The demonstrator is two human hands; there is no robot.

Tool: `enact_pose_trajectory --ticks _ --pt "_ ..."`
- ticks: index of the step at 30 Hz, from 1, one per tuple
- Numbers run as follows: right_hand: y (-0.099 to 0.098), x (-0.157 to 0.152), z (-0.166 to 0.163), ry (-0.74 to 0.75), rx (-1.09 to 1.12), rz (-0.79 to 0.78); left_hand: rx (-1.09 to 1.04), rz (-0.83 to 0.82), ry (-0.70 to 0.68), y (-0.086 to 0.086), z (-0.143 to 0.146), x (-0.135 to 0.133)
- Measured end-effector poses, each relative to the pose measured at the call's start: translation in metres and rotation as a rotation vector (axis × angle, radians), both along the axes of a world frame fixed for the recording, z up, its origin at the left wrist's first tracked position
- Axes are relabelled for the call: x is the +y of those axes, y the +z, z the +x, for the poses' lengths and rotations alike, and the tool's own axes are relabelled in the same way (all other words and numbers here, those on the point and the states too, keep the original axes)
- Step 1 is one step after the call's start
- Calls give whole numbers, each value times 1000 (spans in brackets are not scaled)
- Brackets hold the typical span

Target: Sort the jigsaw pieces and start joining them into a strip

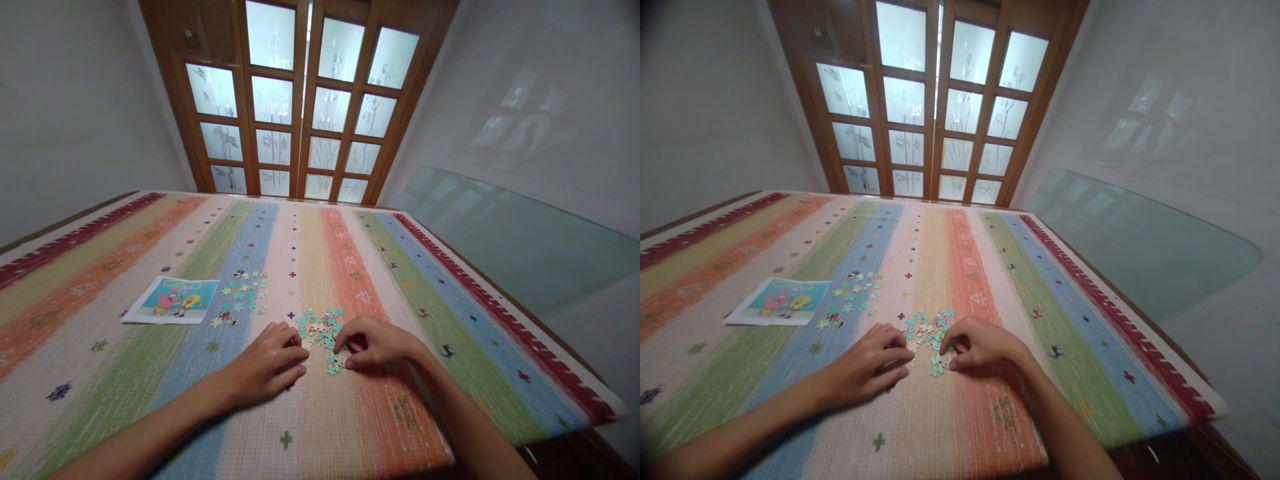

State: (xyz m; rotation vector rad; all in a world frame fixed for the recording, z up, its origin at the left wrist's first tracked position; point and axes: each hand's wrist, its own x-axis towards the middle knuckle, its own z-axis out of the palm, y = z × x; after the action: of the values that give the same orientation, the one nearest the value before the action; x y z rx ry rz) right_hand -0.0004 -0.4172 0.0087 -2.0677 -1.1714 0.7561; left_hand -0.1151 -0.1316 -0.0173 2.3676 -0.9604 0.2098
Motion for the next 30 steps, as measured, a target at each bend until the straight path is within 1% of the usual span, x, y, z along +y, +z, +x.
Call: enact_pose_trajectory --ticks 3,10,13,17,19,21,26,30 --pt "-2 0 1 11 2 13 -17 -3 -2 -1 -1 -3" --pt "-3 3 -3 -33 1 -5 -16 -61 6 0 2 -6" --pt "-3 5 -4 -12 -17 -4 -6 -88 24 -2 3 -9" --pt "-2 7 -6 18 -41 -55 -46 -127 80 -5 3 -12" --pt "-1 8 -7 26 -47 -80 -73 -122 84 -6 3 -14" --pt "0 9 -9 21 -52 -82 -83 -86 39 -5 2 -16" --pt "-1 11 -11 -2 -49 -63 -119 15 -140 -1 -3 -22" --pt "-2 9 -9 -3 -54 -45 -125 114 -185 4 -6 -25"
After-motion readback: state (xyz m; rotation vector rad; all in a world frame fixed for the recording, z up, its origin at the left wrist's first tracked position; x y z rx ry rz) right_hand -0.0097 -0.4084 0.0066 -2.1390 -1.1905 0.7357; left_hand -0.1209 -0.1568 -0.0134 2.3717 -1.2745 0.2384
